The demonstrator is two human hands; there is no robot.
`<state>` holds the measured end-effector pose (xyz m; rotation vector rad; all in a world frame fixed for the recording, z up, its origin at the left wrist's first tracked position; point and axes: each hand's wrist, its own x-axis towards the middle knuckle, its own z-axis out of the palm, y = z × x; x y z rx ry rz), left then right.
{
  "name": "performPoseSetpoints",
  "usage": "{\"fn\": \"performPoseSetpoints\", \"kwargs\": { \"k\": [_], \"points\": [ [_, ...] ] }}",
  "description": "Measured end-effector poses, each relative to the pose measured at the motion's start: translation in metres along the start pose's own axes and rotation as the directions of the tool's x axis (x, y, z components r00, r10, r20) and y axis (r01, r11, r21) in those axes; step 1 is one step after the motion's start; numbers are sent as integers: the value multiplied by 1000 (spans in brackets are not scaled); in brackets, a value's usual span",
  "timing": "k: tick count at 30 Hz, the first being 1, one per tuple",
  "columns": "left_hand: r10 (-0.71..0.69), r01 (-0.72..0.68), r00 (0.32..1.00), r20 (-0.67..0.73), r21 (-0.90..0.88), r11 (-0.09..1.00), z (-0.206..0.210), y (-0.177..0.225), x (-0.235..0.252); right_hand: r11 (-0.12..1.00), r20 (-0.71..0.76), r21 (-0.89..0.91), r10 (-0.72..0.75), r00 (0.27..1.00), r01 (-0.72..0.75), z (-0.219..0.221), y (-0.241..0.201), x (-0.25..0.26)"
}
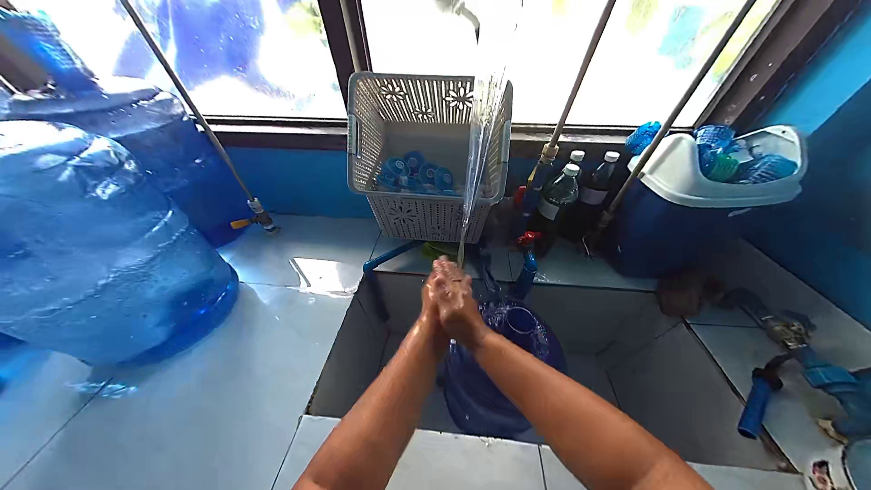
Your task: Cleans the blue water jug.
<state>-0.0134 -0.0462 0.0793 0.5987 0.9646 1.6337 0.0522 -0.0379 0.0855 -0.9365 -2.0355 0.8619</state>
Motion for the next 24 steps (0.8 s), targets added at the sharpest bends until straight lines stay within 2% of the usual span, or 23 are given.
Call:
{"fn": "performPoseSetpoints", "kwargs": {
  "k": [2,3,4,6,7,9,10,12,14,17,18,21,22,24],
  "points": [
    [-147,147,989,5,-95,985,26,8,-22,977,26,67,203,979,-204,-26,14,24],
    [-156,157,988,14,-100,983,25,11,-21,976,42,52,210,977,-212,-23,20,24],
    [-109,109,994,6,-62,992,18,14,-13,990,24,10,141,990,-141,-8,20,18],
    [-28,26,999,21,87,996,-6,17,1,998,60,16,64,996,-65,9,-5,-6],
    [-20,21,1000,-6,133,991,-3,18,-2,997,33,39,63,997,-64,6,-10,-7],
    [-114,115,992,-50,31,993,19,19,-16,980,-18,74,184,983,-182,-15,2,11],
    [-162,161,987,-19,-32,986,23,17,-19,971,-43,61,233,972,-230,-20,11,16],
    [-135,135,991,-12,2,991,17,22,-7,989,-115,-55,131,985,-138,-3,7,11],
    [-93,92,995,23,40,995,2,23,7,995,-79,-75,57,995,-63,13,1,5],
    [-177,182,983,52,-127,975,17,7,15,954,10,-79,289,957,-288,-24,29,42],
    [-197,208,978,74,-175,962,19,4,17,943,-8,-93,319,948,-319,-26,39,48],
    [-148,151,988,32,-143,978,-8,-2,49,984,-47,-71,158,986,-161,17,38,29],
    [-140,139,990,-3,-101,985,-10,-1,50,987,-35,-67,147,988,-149,20,34,27],
    [-222,218,975,-25,-112,970,2,-2,40,959,19,-110,266,964,-262,1,45,47]
  ]
}}
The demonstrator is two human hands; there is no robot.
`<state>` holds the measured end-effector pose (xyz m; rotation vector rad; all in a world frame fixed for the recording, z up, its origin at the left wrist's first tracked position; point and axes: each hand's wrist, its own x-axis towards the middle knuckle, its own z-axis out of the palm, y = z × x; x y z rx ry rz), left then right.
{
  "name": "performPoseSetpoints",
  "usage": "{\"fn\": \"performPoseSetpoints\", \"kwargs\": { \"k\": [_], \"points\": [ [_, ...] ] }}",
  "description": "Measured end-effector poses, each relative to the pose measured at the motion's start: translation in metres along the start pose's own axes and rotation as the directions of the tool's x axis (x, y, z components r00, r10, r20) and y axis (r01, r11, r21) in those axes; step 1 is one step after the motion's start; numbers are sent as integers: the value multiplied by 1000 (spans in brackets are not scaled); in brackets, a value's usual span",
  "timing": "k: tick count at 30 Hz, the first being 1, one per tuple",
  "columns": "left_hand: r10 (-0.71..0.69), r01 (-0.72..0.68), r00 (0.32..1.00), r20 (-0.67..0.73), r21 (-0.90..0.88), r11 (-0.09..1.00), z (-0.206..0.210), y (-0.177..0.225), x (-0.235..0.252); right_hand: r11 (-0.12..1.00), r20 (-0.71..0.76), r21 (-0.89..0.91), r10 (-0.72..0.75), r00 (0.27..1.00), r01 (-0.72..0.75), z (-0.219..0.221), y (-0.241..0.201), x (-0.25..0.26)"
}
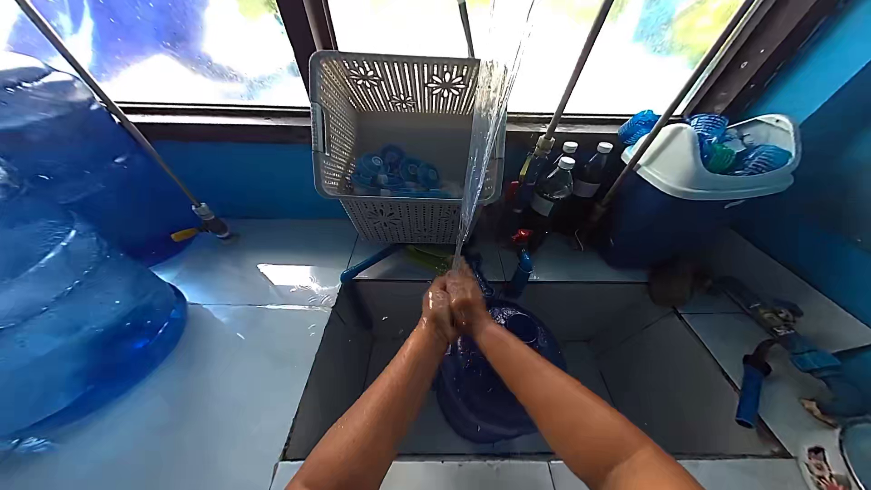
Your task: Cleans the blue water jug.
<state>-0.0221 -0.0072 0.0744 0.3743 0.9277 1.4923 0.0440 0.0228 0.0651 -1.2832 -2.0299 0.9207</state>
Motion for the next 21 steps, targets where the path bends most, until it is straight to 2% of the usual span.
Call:
{"fn": "performPoseSetpoints", "kwargs": {
  "k": [1,2,4,6,8,12,14,16,17,18,19,20,21],
  "points": [
    [-69,70,997,26,-48,996,1,-5,-5,998,8,-29,60,998,-60,-6,8,7],
    [-108,110,994,21,-70,992,-2,-8,-6,996,5,-69,56,998,-56,0,15,2],
    [-119,120,993,18,-43,992,-19,-3,6,987,28,-93,-128,991,130,27,19,-42],
    [-183,198,971,153,-87,976,-52,-1,22,950,112,-22,-306,945,310,35,15,-104],
    [-220,244,951,217,-92,965,-67,6,21,948,122,45,-317,940,314,22,15,-123],
    [-239,251,949,206,-32,968,-48,-1,-2,964,71,-114,-233,970,240,-11,17,-72],
    [-167,156,967,193,70,985,-34,-6,-17,953,51,-148,-261,964,266,-21,22,-54],
    [-94,1,955,281,313,950,-41,1,-29,946,117,-178,-254,960,272,-39,21,-44],
    [-92,-97,938,333,510,854,-47,10,-33,920,237,-250,-244,940,302,-47,17,-38],
    [-123,-189,926,357,718,670,-52,22,-33,856,403,-357,-222,888,375,-52,11,-31],
    [-196,-248,914,355,872,422,-53,34,-30,750,551,-456,-185,814,479,-53,1,-25],
    [-272,-276,904,331,936,220,-50,41,-27,635,639,-508,-177,749,583,-50,-8,-22],
    [-307,-286,902,304,953,101,-47,47,-25,566,652,-525,-212,728,636,-46,-14,-20]
  ]
}}
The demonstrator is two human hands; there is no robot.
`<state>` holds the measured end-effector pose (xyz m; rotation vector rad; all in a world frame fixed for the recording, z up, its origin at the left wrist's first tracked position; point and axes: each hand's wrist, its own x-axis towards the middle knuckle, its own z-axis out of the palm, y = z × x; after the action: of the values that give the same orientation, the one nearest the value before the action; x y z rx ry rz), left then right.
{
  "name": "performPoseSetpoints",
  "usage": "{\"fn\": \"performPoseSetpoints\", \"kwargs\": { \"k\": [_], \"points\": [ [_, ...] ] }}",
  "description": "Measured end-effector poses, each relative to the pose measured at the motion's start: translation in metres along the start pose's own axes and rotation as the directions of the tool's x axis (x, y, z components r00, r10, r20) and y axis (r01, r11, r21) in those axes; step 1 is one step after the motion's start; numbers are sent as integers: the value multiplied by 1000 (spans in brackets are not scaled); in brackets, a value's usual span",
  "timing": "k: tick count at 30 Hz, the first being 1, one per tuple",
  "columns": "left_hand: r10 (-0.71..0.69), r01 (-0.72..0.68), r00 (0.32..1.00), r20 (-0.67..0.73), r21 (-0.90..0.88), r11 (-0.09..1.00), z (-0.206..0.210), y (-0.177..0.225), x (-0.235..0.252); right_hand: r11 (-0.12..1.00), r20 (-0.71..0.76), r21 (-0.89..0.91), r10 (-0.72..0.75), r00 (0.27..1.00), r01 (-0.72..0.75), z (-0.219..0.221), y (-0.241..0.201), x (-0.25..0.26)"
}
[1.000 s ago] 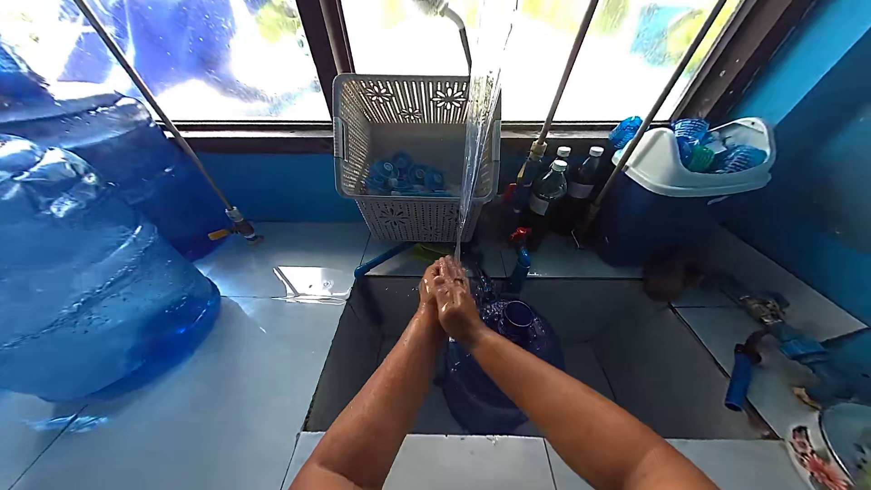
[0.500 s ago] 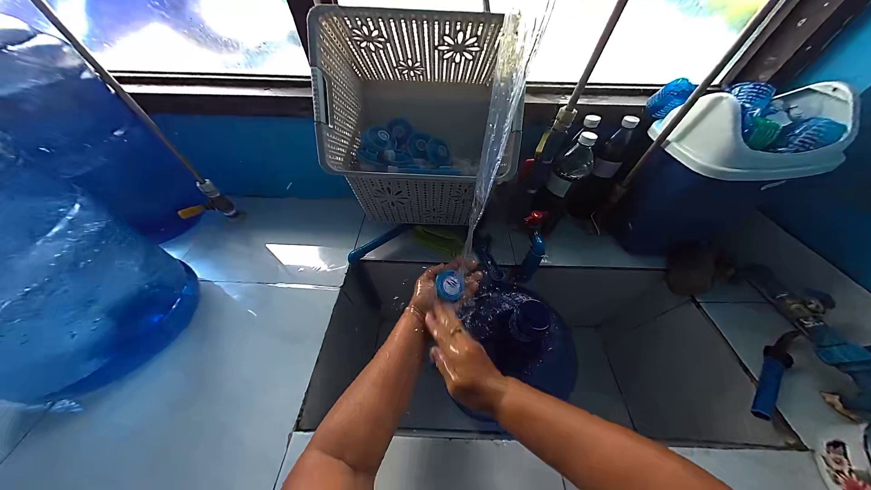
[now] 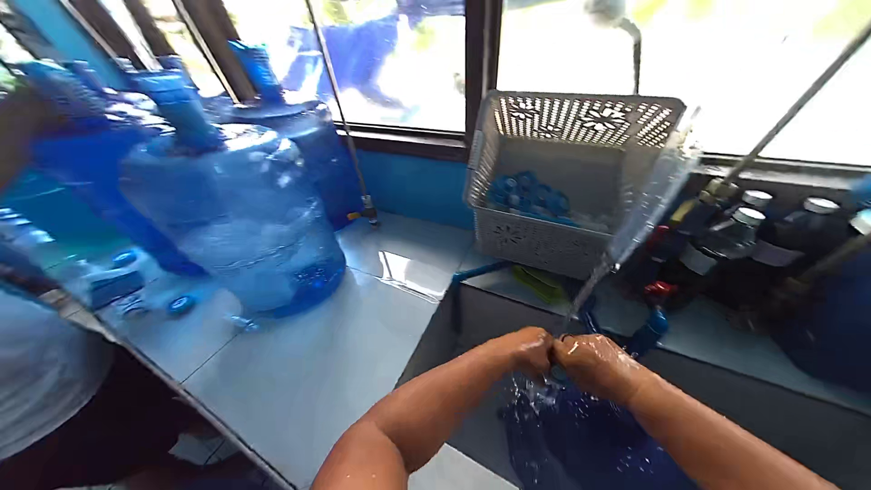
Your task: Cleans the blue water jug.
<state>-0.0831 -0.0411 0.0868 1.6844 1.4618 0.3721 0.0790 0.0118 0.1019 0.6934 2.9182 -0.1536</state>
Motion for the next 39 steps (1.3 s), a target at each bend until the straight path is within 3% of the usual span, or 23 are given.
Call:
{"fn": "performPoseSetpoints", "kwargs": {
  "k": [2,4,5,6,7,8,9,10,12,13,15,17,18,19,21,23,25,26,28,30,32,35,39],
  "points": [
    [58,-88,974,-217,-129,988,-2,-2,0,995,-347,98,22,938,13,10,7,8],
    [33,-301,864,-503,-462,834,10,-4,5,935,-619,354,210,757,31,27,10,18],
    [5,-316,855,-519,-512,799,13,-6,7,899,-535,437,278,798,-21,26,7,17],
    [-3,-217,907,-420,-474,853,12,-12,7,911,-322,391,268,908,-130,19,6,14],
    [-17,-64,971,-239,-325,943,11,-15,6,954,-18,224,211,977,-202,9,5,12],
    [-53,46,996,-68,-109,993,11,-14,8,984,192,64,151,970,-166,3,3,14],
    [-65,65,998,-24,17,998,10,-11,12,992,230,-5,122,965,-124,-1,2,17],
    [-31,28,993,-115,-22,999,9,-12,14,993,93,31,109,990,-113,0,5,17],
    [-1,-189,899,-438,-390,901,10,-10,16,927,-364,365,223,904,-82,12,9,21],
    [-48,-270,864,-501,-541,796,11,-7,20,854,-379,509,330,865,-103,11,7,24],
    [-100,-89,944,-314,-536,840,8,-17,22,867,-64,429,309,949,-253,7,9,24],
    [-108,100,993,-37,-183,978,5,-25,26,974,209,155,130,969,-164,2,10,24],
    [-100,94,994,-41,-137,986,3,-23,27,979,183,155,102,978,-131,-2,10,25],
    [-89,52,988,-130,-266,963,2,-21,27,951,73,268,142,987,-157,-2,13,28],
    [-153,-168,909,-387,-676,717,8,-16,34,655,-137,729,423,896,-198,14,15,36],
    [-268,-301,859,-436,-854,425,22,-13,45,449,-101,860,613,783,-241,18,4,42],
    [-276,-273,908,-314,-945,177,35,-7,43,568,-78,722,634,769,-395,19,1,36],
    [-220,-243,943,-251,-968,65,36,-2,40,675,-173,622,612,772,-396,25,1,33],
    [-195,-216,960,-200,-974,-62,26,9,39,837,-500,518,462,733,-175,47,-6,28],
    [-254,-300,928,-274,-951,-70,16,7,50,877,-598,480,318,736,11,53,-23,32],
    [-166,-384,911,-378,-923,-2,27,9,59,838,-475,540,383,792,-82,41,-18,34],
    [-63,-209,975,-213,-976,67,45,13,61,755,-343,575,573,744,-317,53,-15,24],
    [-17,-19,1000,-24,-977,212,37,-16,81,828,-388,550,372,843,-112,101,-65,-44]
  ]
}}
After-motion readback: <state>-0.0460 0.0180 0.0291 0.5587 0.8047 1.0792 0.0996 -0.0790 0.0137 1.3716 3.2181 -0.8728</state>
